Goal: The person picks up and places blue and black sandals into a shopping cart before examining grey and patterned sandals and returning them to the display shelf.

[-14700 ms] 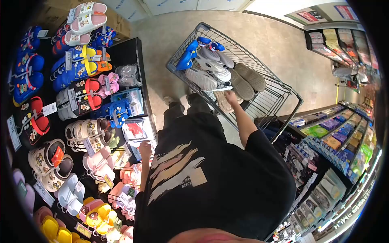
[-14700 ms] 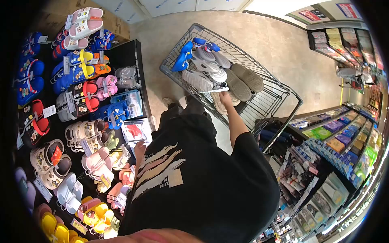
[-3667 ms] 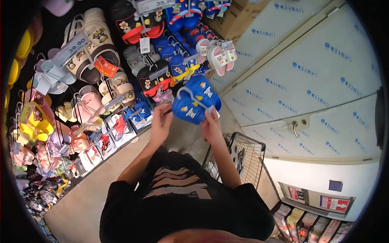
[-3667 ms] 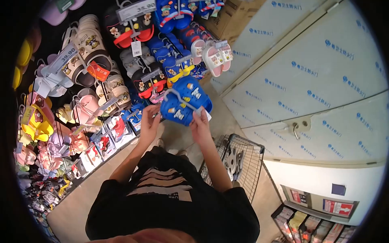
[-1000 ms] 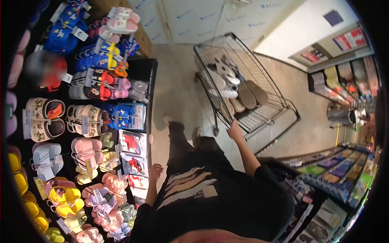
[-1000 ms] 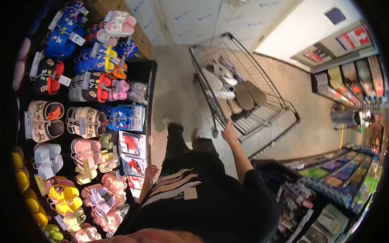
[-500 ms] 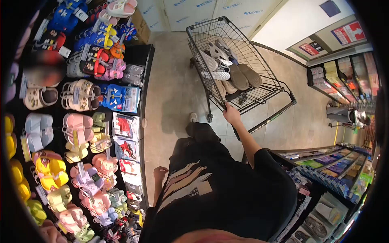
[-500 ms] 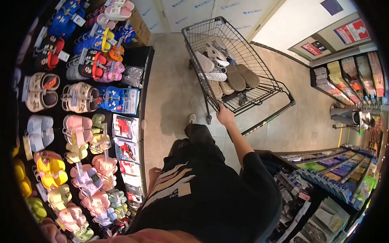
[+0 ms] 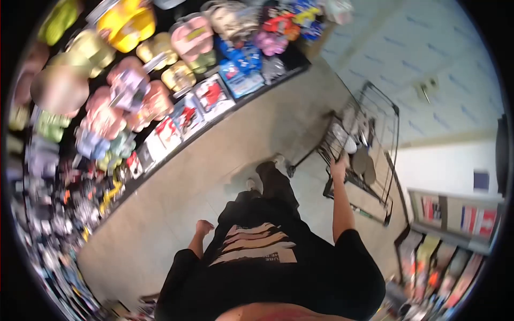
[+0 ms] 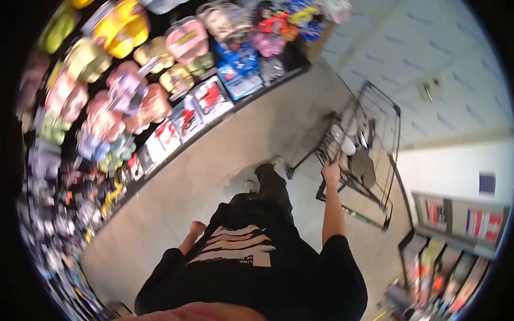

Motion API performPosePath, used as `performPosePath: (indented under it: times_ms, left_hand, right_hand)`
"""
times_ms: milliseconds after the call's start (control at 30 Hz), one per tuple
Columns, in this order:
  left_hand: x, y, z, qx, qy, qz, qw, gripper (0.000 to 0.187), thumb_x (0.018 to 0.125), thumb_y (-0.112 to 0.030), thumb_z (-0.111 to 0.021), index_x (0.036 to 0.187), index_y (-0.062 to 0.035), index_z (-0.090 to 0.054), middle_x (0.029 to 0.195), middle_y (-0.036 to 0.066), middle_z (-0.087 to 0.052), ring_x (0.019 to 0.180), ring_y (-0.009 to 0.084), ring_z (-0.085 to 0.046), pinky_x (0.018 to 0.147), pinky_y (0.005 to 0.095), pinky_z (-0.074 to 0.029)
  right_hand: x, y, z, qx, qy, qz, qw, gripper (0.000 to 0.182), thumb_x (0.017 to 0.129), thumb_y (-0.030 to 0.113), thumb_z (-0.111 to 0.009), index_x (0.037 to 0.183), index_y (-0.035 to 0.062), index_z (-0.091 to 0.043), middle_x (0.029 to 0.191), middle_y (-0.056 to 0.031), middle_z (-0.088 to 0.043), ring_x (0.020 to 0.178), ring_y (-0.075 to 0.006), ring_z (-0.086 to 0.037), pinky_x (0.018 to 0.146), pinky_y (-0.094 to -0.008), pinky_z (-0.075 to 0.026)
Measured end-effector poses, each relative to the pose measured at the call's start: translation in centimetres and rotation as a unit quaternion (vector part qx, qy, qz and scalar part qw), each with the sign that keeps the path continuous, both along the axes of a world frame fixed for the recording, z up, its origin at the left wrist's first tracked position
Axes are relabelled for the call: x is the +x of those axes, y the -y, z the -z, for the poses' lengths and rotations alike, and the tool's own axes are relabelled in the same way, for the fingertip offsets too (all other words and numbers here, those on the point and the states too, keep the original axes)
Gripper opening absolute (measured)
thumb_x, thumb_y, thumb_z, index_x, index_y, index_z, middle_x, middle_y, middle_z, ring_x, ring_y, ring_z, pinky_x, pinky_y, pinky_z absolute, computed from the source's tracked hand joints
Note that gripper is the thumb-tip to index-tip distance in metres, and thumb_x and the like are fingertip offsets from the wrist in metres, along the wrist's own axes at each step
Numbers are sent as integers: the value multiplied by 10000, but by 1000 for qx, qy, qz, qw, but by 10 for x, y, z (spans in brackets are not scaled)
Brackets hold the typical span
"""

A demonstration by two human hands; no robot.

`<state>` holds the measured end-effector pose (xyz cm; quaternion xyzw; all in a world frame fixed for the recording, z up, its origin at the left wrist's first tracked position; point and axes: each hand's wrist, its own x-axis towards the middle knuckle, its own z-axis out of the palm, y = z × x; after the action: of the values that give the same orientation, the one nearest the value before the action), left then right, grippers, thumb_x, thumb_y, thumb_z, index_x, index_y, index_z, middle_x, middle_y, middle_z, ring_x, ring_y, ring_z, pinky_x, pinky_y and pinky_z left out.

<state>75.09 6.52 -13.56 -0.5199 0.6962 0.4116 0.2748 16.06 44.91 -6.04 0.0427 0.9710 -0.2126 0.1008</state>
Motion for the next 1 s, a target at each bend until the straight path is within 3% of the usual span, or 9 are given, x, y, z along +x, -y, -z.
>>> performPosePath:
  times_ms: [33, 67, 133, 200, 400, 633, 733, 833, 1000]
  left_hand:
    - [21, -13, 1, -15, 6, -47, 999, 98, 646, -100, -817, 700, -74, -740, 699, 104, -703, 613, 214, -669, 588, 350, -543]
    - [42, -31, 1, -18, -2, -93, 996, 98, 646, -100, -817, 700, -74, -740, 699, 104, -703, 613, 214, -669, 588, 350, -543]
    - [59, -46, -1, 39, 2, -195, 980, 120, 638, -76, -813, 719, -66, -725, 656, 86, -677, 564, 193, -642, 531, 353, -527]
    - [57, -57, -1, 26, -16, -214, 976, 137, 629, -62, -808, 722, -61, -708, 631, 73, -653, 530, 178, -615, 492, 356, -508]
    - [32, -59, 4, -60, -104, -108, 987, 206, 608, -137, -829, 746, -47, -705, 717, 122, -704, 691, 242, -689, 661, 380, -552]
    - [18, -40, 16, -34, -140, -192, 971, 168, 621, -129, -780, 757, -60, -710, 745, 120, -713, 723, 282, -692, 698, 381, -556]
    - [19, -40, 11, -51, -117, -189, 974, 164, 589, -150, -762, 708, -56, -700, 731, 128, -709, 709, 293, -689, 681, 383, -555]
    - [23, -48, 7, -31, -52, -182, 981, 166, 551, -166, -735, 662, -49, -696, 722, 135, -707, 708, 294, -692, 664, 379, -555]
    - [29, -53, -2, -11, -12, -215, 977, 154, 546, -141, -689, 660, -40, -711, 706, 175, -695, 701, 301, -691, 665, 373, -555]
  right_hand:
    - [13, 12, -35, 11, 73, -33, 997, 711, 856, 385, -617, 1426, 32, -381, 1285, -287, -563, 1172, -460, -550, 983, -517, -443]
    - [38, 4, -19, 102, -49, -112, 987, 782, 828, 365, -664, 1457, 41, -331, 1311, -263, -554, 1191, -442, -545, 988, -507, -445]
    - [49, 3, -17, 120, -114, -159, 973, 841, 811, 323, -706, 1481, 46, -281, 1330, -258, -542, 1205, -426, -541, 988, -499, -448]
    - [42, 5, -13, 69, -61, -90, 992, 851, 802, 302, -727, 1475, 42, -277, 1322, -271, -542, 1190, -424, -552, 985, -495, -452]
    - [44, 9, -16, 114, -34, -65, 991, 832, 796, 285, -735, 1445, 20, -287, 1226, -267, -608, 1099, -433, -608, 955, -494, -476]
    - [52, 19, -51, 77, 19, -53, 995, 805, 810, 239, -690, 1479, 22, -298, 1362, -252, -526, 1276, -400, -493, 1059, -466, -404]
    - [54, 22, -49, 48, 18, -44, 998, 767, 784, 177, -693, 1446, 8, -343, 1354, -240, -530, 1258, -397, -507, 1047, -455, -414]
    - [56, 16, -41, 15, -80, -61, 995, 677, 737, 107, -698, 1350, -22, -440, 1270, -213, -560, 1182, -385, -544, 1004, -445, -436]
    - [56, 10, -34, 5, -82, -71, 994, 671, 743, 119, -703, 1344, -29, -444, 1267, -214, -562, 1177, -373, -551, 999, -434, -439]
